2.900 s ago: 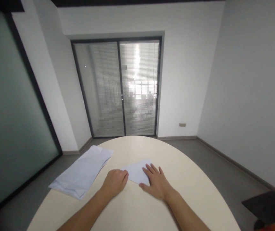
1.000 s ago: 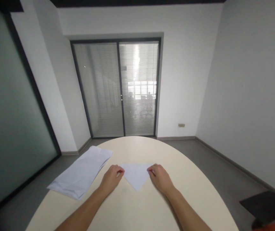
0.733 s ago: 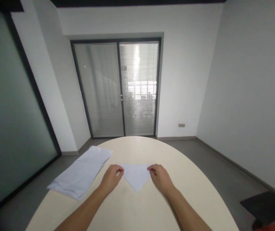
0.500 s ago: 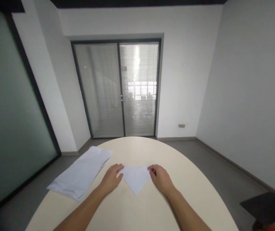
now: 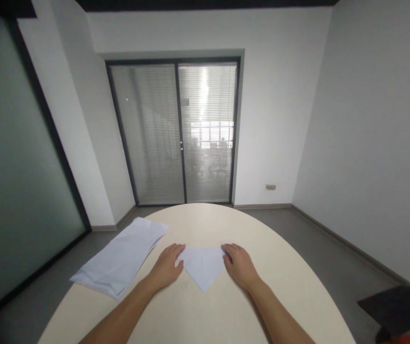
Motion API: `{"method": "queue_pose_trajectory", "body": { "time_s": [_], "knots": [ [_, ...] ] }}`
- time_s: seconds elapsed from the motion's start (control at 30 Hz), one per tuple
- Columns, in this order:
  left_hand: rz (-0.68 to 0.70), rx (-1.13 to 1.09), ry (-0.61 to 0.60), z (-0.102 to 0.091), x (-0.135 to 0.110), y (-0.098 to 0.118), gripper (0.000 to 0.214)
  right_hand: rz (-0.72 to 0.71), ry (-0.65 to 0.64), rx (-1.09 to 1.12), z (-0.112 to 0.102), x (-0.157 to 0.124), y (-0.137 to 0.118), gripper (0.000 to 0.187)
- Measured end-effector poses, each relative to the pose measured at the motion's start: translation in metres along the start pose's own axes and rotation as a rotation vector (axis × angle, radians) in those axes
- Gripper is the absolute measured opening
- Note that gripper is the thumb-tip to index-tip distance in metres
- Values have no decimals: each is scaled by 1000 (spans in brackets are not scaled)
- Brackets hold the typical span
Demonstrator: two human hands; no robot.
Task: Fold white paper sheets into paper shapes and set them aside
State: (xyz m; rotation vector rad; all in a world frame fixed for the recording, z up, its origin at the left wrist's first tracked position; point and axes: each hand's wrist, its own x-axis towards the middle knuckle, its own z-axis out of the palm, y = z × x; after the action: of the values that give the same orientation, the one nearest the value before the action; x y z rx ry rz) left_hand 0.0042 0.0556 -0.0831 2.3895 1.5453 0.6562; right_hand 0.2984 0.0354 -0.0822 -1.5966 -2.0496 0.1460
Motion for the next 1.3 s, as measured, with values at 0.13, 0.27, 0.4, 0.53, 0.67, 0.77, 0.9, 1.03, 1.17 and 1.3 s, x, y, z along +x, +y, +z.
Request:
{"method": "queue_pose_trajectory", "body": {
  "time_s": [0.13,0.27,0.4,0.53,0.67,0.77,0.9,1.03,1.17,1.3],
  "knots": [
    [36,-5,25,1,0,-1,55,-10,-15,9,-2,1,-2,44],
    [44,-38,39,1,0,0,54,0,-31,10,-2,1,-2,44],
    [64,-41,39,-1,0,1,52,-9,-45,32,-5,1,-3,44],
    [90,-31,37,0,-1,0,53,-6,-74,39,-7,0,-2,44],
    [108,-54,32,5,-1,-3,57,-33,-91,47,-2,0,4,48],
    [102,-103,17,7,-1,-6,61,-31,-110,73,2,0,8,47],
    [111,-134,7,5,0,-5,62,-66,-116,83,0,0,6,45],
    [134,-171,6,-1,-1,0,64,-63,-118,77,-3,0,1,45],
    [152,-182,-8,-4,-1,4,62,0,-158,84,-1,-2,1,47],
    [212,-171,4,0,-2,3,59,-13,-143,93,-3,-3,0,49]
  ]
}}
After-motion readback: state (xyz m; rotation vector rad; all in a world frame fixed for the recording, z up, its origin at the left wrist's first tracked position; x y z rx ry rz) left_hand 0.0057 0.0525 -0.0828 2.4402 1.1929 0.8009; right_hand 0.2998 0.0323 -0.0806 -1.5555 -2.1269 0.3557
